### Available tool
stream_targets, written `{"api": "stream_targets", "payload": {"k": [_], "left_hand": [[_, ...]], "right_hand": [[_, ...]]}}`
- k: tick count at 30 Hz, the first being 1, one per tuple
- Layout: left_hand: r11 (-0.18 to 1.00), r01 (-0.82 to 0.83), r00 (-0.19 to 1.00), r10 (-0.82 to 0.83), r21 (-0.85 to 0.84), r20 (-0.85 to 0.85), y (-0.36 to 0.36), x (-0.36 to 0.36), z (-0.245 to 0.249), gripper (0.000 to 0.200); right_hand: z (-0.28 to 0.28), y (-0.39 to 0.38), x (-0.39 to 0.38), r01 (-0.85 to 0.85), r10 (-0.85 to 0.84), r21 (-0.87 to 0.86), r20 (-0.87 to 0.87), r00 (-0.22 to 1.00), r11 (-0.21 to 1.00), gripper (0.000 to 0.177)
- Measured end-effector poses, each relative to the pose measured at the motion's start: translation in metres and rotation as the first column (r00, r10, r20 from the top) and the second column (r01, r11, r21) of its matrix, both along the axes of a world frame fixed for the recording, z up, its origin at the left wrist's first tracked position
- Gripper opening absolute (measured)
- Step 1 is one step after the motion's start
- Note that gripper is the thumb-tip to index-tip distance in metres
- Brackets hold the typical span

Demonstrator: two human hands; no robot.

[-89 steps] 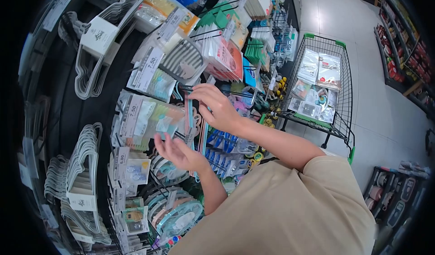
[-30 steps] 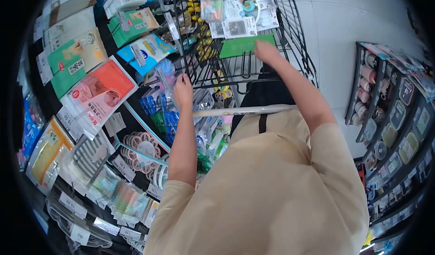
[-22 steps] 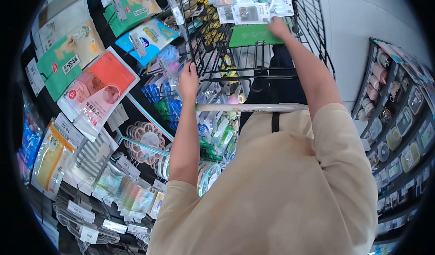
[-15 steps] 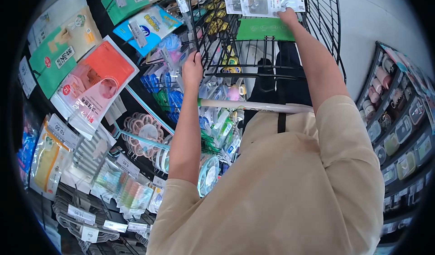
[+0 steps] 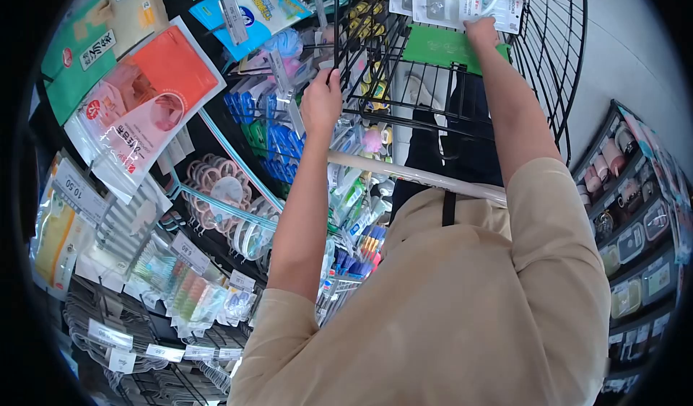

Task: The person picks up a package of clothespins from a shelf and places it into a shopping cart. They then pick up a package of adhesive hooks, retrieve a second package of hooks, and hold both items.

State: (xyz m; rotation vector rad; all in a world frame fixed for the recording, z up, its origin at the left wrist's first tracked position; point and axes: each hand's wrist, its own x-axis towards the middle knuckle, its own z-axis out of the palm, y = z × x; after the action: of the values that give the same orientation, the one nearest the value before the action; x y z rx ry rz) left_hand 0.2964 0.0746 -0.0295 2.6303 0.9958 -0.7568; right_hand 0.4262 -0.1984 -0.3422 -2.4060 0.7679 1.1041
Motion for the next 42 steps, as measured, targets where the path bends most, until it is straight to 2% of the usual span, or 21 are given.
{"api": "stream_targets", "payload": {"k": [6, 9, 12, 14, 16, 17, 18, 20, 22, 23, 24, 25, 27, 29, 31, 33, 35, 38, 39, 41, 42], "left_hand": [[0.999, 0.011, 1.0, -0.011, 0.03, 0.027, -0.001, -0.017, 0.0, 0.035], [0.998, 0.028, 0.999, -0.03, 0.05, 0.04, 0.0, -0.023, 0.001, 0.035], [0.998, 0.03, 1.0, -0.03, 0.062, 0.001, 0.002, -0.033, 0.004, 0.035], [0.999, 0.015, 1.0, -0.015, 0.04, -0.016, 0.003, -0.041, 0.007, 0.034], [1.0, 0.013, 0.991, -0.015, 0.016, 0.13, 0.004, -0.052, 0.007, 0.032], [1.0, -0.004, 0.974, 0.005, -0.007, 0.228, 0.006, -0.061, 0.006, 0.031], [1.0, -0.004, 0.916, 0.002, 0.004, 0.4, 0.007, -0.071, 0.0, 0.028], [0.99, 0.096, 0.705, 0.007, -0.104, 0.709, 0.014, -0.091, -0.014, 0.027], [0.981, 0.081, 0.536, 0.105, -0.175, 0.838, -0.004, -0.109, 0.0, 0.03], [0.952, 0.064, 0.475, 0.235, -0.3, 0.848, -0.018, -0.121, 0.033, 0.03], [0.926, 0.0, 0.501, 0.327, -0.378, 0.801, -0.032, -0.139, 0.06, 0.033], [0.935, 0.082, 0.36, 0.295, -0.345, 0.885, -0.038, -0.157, 0.062, 0.034], [0.884, 0.083, 0.388, 0.396, -0.46, 0.832, -0.05, -0.212, 0.098, 0.036], [0.689, 0.072, 0.271, 0.682, -0.721, 0.679, -0.074, -0.261, 0.112, 0.039], [0.577, 0.135, 0.12, 0.797, -0.805, 0.592, -0.084, -0.309, 0.094, 0.041], [0.374, 0.092, 0.143, 0.912, -0.923, 0.384, -0.086, -0.361, 0.081, 0.041], [0.334, 0.075, 0.102, 0.935, -0.94, 0.34, -0.085, -0.404, 0.079, 0.043], [0.263, 0.114, -0.043, 0.965, -0.958, 0.26, -0.082, -0.444, 0.093, 0.044], [0.276, 0.122, -0.077, 0.96, -0.953, 0.269, -0.082, -0.452, 0.1, 0.044], [0.445, -0.082, -0.091, 0.888, -0.892, 0.451, -0.081, -0.466, 0.11, 0.043], [0.528, -0.044, -0.257, 0.815, -0.848, 0.52, -0.083, -0.463, 0.11, 0.036]], "right_hand": [[-0.012, -0.002, -0.017, 0.108, -0.126, 0.12, 0.153, 0.98, 0.987, 0.053], [0.001, -0.012, -0.02, 0.033, -0.059, 0.224, 0.112, 0.992, 0.974, 0.049], [0.026, -0.021, -0.025, 0.056, -0.104, 0.286, 0.153, 0.983, 0.957, 0.044], [0.042, -0.031, -0.035, 0.067, -0.163, 0.347, 0.255, 0.953, 0.936, 0.043], [0.055, -0.04, -0.048, 0.067, -0.286, 0.469, 0.412, 0.865, 0.881, 0.04], [0.071, -0.045, -0.054, 0.051, -0.355, 0.53, 0.491, 0.796, 0.847, 0.039], [0.143, -0.046, -0.06, -0.004, -0.339, 0.569, 0.496, 0.8, 0.823, 0.038], [0.21, -0.05, -0.086, 0.054, -0.614, 0.834, 0.358, 0.703, 0.548, 0.042], [0.268, -0.054, -0.111, 0.149, -0.73, 0.896, 0.234, 0.642, 0.419, 0.057], [0.293, -0.056, -0.124, 0.101, -0.738, 0.924, 0.226, 0.636, 0.37, 0.063], [0.329, -0.051, -0.141, 0.098, -0.746, 0.948, 0.172, 0.644, 0.303, 0.063], [0.353, -0.05, -0.154, 0.069, -0.705, 0.967, 0.128, 0.698, 0.244, 0.056], [0.37, -0.045, -0.182, -0.001, -0.626, 0.981, 0.125, 0.77, 0.194, 0.038], [0.382, -0.035, -0.2, -0.061, -0.521, 0.98, 0.152, 0.84, 0.187, 0.029], [0.405, -0.011, -0.218, -0.093, -0.359, 0.985, 0.14, 0.923, 0.145, 0.031], [0.426, 0.019, -0.239, -0.169, -0.229, 0.978, 0.194, 0.954, 0.124, 0.03], [0.454, 0.049, -0.257, -0.356, 0.062, 0.933, 0.353, 0.933, 0.046, 0.02], [0.485, 0.089, -0.289, -0.543, 0.366, 0.84, 0.505, 0.782, -0.001, 0.014], [0.485, 0.1, -0.3, -0.555, 0.416, 0.831, 0.518, 0.747, -0.039, 0.015], [0.491, 0.124, -0.325, -0.574, 0.511, 0.812, 0.539, 0.67, -0.105, 0.014], [0.5, 0.134, -0.343, -0.582, 0.526, 0.804, 0.549, 0.65, -0.12, 0.014]]}}
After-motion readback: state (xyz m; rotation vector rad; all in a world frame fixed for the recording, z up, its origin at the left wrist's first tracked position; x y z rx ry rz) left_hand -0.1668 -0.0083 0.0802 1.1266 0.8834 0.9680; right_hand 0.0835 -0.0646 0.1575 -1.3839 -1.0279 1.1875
